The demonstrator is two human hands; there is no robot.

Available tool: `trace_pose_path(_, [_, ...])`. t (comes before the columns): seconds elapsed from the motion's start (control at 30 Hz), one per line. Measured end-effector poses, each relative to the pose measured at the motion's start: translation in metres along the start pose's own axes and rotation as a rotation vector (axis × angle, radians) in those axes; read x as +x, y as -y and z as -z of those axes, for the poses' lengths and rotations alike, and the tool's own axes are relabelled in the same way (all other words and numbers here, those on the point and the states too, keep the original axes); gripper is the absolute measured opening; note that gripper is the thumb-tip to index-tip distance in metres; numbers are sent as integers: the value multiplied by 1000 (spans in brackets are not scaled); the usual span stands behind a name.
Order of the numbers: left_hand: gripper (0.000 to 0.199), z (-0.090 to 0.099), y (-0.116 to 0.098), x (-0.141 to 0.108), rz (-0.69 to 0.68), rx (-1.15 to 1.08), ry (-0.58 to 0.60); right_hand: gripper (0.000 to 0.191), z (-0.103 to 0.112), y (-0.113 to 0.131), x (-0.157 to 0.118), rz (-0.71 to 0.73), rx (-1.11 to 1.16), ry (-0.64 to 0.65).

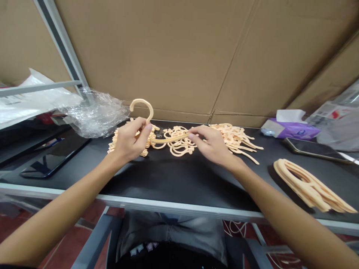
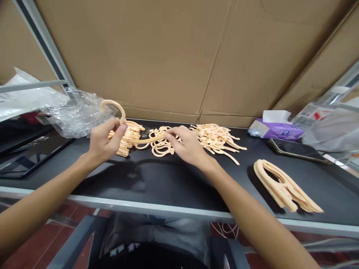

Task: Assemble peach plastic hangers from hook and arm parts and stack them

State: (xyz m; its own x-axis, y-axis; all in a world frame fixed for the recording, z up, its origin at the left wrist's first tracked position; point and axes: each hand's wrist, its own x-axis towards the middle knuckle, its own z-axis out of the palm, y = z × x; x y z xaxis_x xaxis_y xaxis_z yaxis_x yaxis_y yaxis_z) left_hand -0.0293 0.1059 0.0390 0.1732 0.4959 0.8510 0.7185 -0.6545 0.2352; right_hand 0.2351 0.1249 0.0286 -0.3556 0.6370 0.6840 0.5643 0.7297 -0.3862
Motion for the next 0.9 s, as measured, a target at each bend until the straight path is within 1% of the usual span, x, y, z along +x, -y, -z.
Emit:
trace_pose_path(0.1, [24,-6,0,-4,-60,-12,101,20,21,-10,-4,-135,60,105])
trace_pose_path(0.23, [27,-10,-1,-9,-121,-44,251,22,36,-9,1,-209,103,243])
trace_pose_path(0.33, [25,-10,-3,-11,-143,-74,289,20,44,-4,3,-246,81,422])
trace_pose_path(0.43, [25,-9,-6,-11,-217,-94,311,20,51,0,3,-269,22,593])
trace_pose_path(0.57, [25,-7,-10,-11,-302,-106,338,16,52,-1,0,-257,-31,708])
trace_pose_path(0.67, [25,-8,-12,-11,-314,-122,344,15,48,0,-2,-244,-48,746])
trace_pose_path(0.73, [25,-8,-12,-12,-318,-129,346,16,42,5,-4,-218,-24,717])
trace_pose_path(0.8, [26,-9,-12,-13,-321,-139,348,17,35,15,-5,-150,13,673])
trace_pose_path(0.9, [24,-10,-14,-14,-321,-191,355,19,18,29,-8,9,70,629])
